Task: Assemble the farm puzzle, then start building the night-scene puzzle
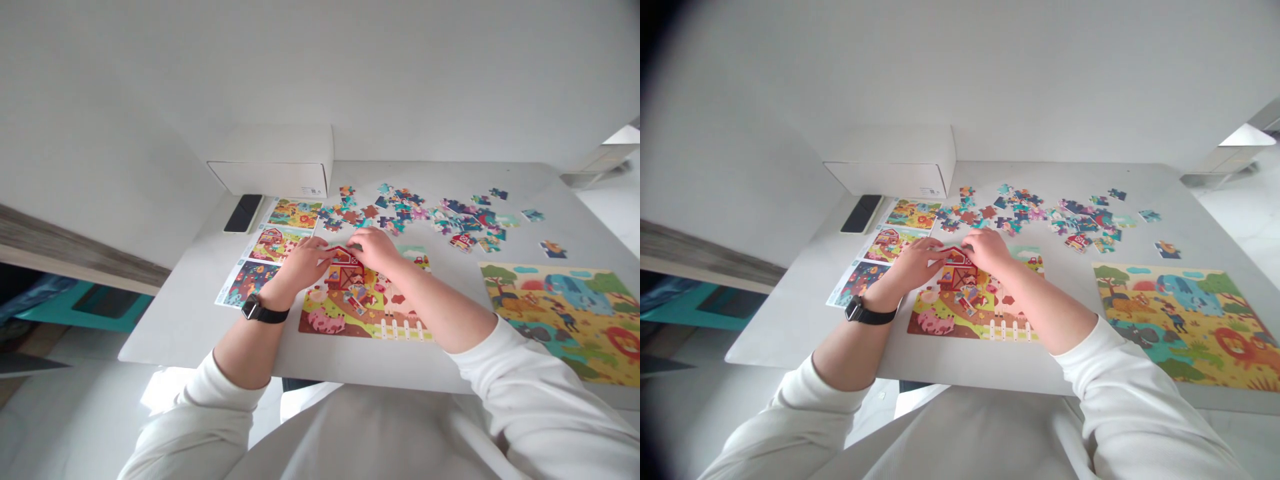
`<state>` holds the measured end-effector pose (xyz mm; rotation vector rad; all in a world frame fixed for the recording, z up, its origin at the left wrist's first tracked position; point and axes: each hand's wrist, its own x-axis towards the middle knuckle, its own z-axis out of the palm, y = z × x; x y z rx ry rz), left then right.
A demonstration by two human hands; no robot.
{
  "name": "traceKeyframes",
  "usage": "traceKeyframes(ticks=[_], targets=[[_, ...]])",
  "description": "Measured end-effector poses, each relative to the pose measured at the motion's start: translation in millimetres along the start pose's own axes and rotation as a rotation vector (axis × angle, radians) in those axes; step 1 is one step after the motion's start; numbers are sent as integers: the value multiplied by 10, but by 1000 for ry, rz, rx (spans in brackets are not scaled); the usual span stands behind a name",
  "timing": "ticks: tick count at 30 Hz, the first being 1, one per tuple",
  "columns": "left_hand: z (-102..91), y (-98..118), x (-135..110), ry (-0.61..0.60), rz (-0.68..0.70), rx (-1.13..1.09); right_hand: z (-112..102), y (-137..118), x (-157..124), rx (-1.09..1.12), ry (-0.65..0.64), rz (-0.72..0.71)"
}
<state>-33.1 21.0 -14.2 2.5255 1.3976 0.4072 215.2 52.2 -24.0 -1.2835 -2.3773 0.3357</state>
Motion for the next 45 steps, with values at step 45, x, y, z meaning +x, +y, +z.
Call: traceKeyframes(ticks=[45], targets=[[-2, -123, -36, -29, 50, -31, -52, -155, -53, -152, -154, -175]])
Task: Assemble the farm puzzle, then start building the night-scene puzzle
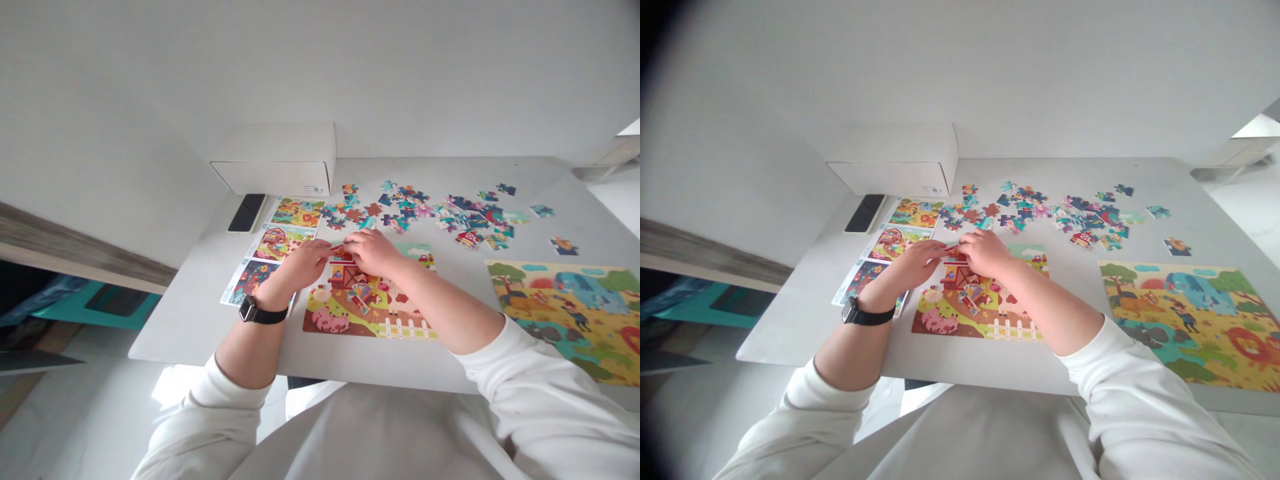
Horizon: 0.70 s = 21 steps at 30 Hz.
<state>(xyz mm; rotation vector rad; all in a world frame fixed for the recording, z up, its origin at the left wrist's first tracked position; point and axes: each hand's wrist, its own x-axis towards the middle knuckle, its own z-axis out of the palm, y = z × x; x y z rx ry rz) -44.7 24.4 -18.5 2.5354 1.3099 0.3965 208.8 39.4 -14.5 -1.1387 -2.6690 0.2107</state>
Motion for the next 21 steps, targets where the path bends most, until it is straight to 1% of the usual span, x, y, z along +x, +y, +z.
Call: traceKeyframes(ticks=[4, 7, 13, 18, 21], targets=[[4, 3, -20, -12, -7, 12, -59, -57, 12, -25, -42, 33], [-29, 41, -25, -20, -1, 13, -77, -106, 15, -57, -69, 42], [-110, 134, -16, -47, 15, 1, -57, -141, 4, -71, -71, 36], [-77, 127, -18, -46, 18, -4, -62, -157, 9, -50, -83, 45], [-50, 110, -19, -39, 11, -20, -109, -94, 36, 0, -82, 52]])
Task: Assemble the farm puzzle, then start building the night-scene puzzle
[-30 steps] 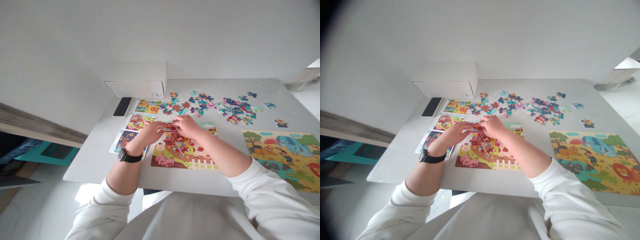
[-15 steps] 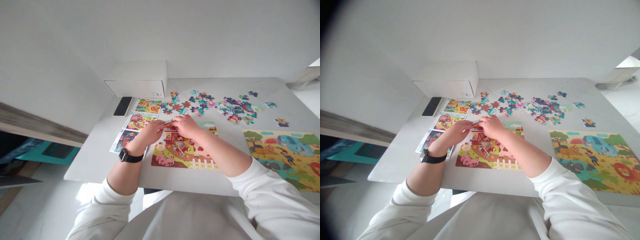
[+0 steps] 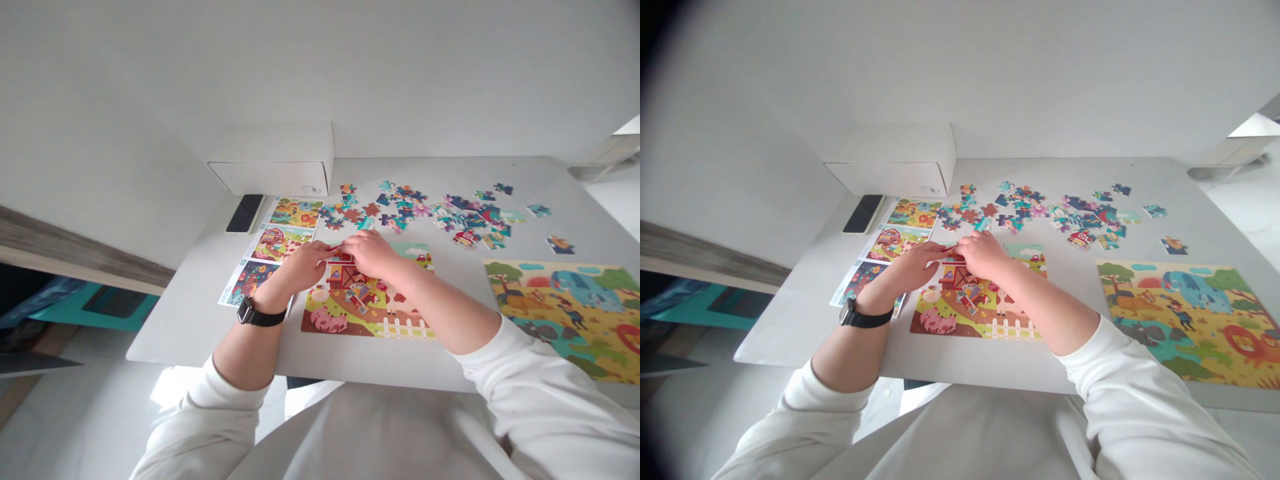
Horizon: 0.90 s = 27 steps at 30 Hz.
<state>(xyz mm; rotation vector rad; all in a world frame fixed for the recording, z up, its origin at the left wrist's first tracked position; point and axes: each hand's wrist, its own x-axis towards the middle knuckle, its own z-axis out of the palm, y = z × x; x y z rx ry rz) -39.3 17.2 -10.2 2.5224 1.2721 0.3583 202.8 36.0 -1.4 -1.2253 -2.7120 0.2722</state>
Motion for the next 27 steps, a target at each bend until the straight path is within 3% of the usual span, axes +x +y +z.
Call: traceKeyframes(ticks=[6, 12, 17, 22, 27], targets=[[-9, 18, 18, 35, -14, -48, -151, 326, -13, 129, 172, 109], [-17, 72, 18, 25, -33, -37, -24, 289, -51, 65, 22, 27], [-7, 82, 22, 34, -52, -31, -12, 244, -57, 48, -3, 39], [-15, 242, 22, 122, 13, -90, -305, 374, -107, 206, 248, 110], [74, 511, 12, -49, 250, -147, -518, 435, -132, 279, 351, 204]])
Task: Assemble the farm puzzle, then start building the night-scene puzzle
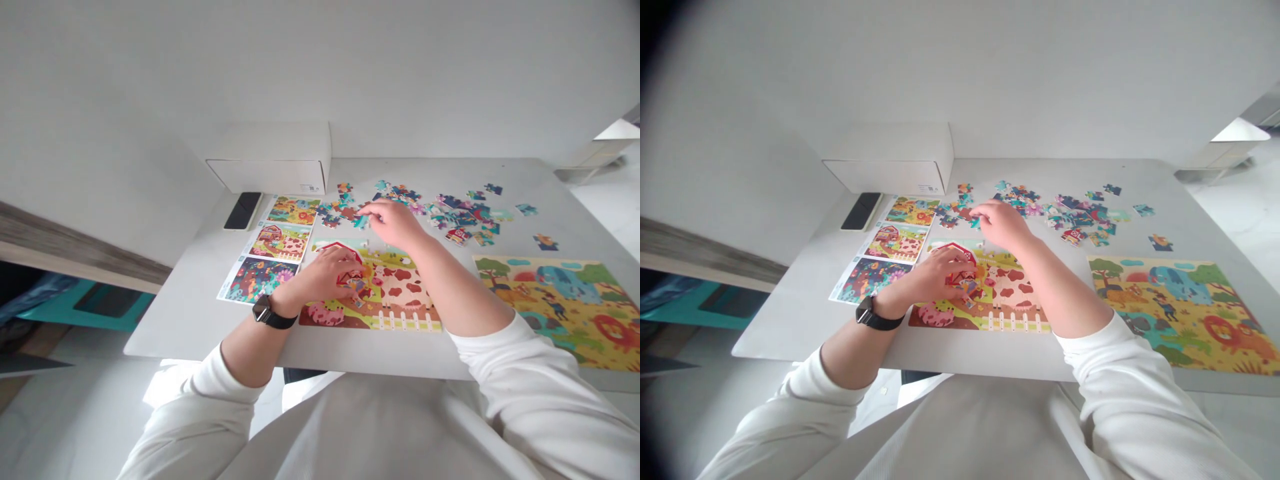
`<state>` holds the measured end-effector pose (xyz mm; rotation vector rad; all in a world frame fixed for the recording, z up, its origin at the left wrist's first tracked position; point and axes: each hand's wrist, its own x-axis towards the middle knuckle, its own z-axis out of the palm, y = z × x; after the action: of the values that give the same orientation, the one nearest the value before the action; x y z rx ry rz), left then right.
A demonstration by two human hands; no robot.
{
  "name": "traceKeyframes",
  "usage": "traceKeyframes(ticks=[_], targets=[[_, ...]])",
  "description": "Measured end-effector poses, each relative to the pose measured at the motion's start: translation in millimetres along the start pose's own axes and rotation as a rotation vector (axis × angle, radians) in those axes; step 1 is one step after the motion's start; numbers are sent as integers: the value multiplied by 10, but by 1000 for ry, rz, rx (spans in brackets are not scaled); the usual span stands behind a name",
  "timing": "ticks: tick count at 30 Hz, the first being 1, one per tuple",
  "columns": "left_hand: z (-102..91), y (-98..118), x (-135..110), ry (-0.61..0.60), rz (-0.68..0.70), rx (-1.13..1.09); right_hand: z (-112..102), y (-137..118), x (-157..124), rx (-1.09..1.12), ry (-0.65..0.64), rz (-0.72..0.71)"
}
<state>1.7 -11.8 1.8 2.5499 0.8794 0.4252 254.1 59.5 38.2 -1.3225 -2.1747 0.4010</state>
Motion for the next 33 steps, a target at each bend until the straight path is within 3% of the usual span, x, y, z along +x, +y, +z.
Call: traceKeyframes(ticks=[5, 11, 14, 18, 20, 23, 26, 30, 33], targets=[[53, 52, 28, -77, 59, -5, 65, 7, -8, 8, -21, 9], [-42, 36, 21, -56, -14, -150, 114, 15, -8, 79, -39, 27], [-84, -38, 4, 34, -149, -325, 146, -3, -21, 236, -140, 97], [-121, -199, -4, 301, -332, -651, 259, -63, -70, 503, -361, 122], [-131, -260, 4, 404, -369, -765, 330, -111, -96, 587, -409, 106], [-139, -289, 25, 461, -374, -870, 417, -180, -119, 667, -452, 148], [-157, -267, 43, 498, -386, -919, 462, -206, -122, 729, -452, 196], [-206, -228, 43, 574, -445, -971, 484, -165, -104, 822, -333, 238], [-233, -211, 30, 554, -518, -1013, 499, -132, -89, 901, -285, 294]])
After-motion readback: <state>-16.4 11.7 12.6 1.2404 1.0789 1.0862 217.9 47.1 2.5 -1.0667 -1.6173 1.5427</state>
